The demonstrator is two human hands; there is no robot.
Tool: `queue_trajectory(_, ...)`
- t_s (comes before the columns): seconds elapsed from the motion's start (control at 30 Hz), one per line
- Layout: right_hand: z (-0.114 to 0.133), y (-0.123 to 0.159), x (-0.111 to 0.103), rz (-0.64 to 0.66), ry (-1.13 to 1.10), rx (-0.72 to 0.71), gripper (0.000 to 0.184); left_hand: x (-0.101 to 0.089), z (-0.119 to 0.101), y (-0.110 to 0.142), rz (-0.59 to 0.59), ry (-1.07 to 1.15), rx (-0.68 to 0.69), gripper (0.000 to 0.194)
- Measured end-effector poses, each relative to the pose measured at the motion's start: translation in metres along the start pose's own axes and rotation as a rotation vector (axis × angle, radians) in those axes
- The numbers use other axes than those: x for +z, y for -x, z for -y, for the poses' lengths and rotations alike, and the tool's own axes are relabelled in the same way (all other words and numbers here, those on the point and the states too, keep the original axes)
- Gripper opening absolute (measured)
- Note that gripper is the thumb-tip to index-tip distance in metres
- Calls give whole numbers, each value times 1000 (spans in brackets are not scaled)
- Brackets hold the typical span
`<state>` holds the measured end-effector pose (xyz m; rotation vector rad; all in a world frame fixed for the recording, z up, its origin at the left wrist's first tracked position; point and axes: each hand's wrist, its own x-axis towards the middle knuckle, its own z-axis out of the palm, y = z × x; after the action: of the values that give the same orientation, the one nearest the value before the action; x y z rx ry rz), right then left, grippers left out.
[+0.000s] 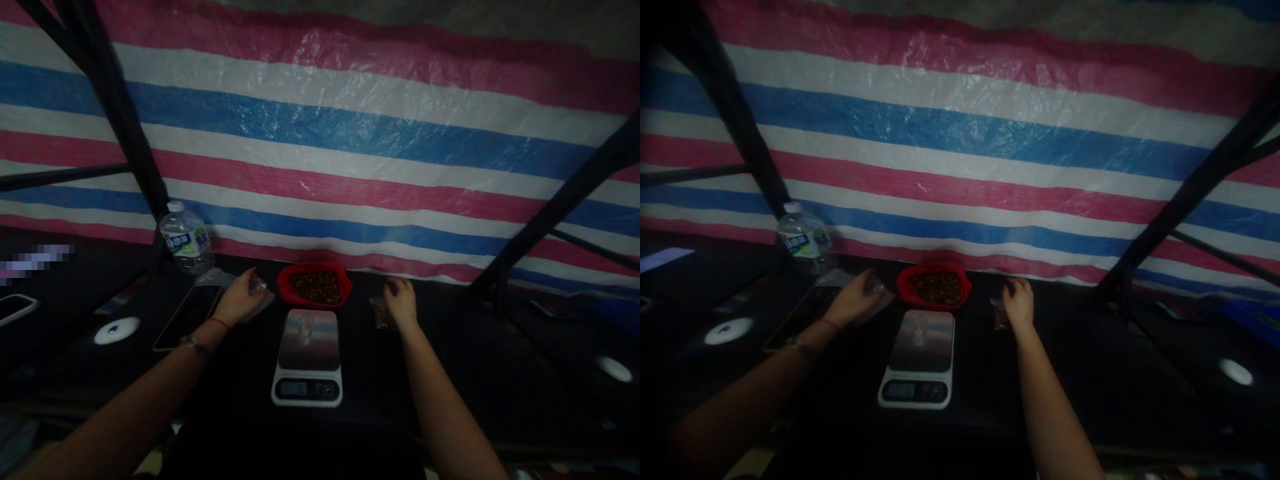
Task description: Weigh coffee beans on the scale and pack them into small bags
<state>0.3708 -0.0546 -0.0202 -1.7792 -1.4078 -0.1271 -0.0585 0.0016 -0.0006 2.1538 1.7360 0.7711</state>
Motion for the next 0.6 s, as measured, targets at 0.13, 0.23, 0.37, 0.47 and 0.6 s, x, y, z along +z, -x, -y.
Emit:
queue_trajectory(0.13, 48, 5, -3, 128, -273, -132, 29, -7, -18, 3, -157, 74, 194, 71)
queue_trajectory(0.23, 99, 10, -2, 296, -500, -268, 25, -3, -38, -2, -182, 72, 399, 66)
queue_trajectory(0.37, 155, 13, 13, 530, -705, -292, 24, 9, -68, -11, -169, 27, 609, 64)
queue_trajectory(0.47, 172, 14, 35, 656, -758, -256, 23, 14, -85, -14, -112, 24, 704, 61)
queue_trajectory(0.6, 165, 18, 57, 673, -789, -151, 21, 18, -86, -12, -95, 83, 776, 63)
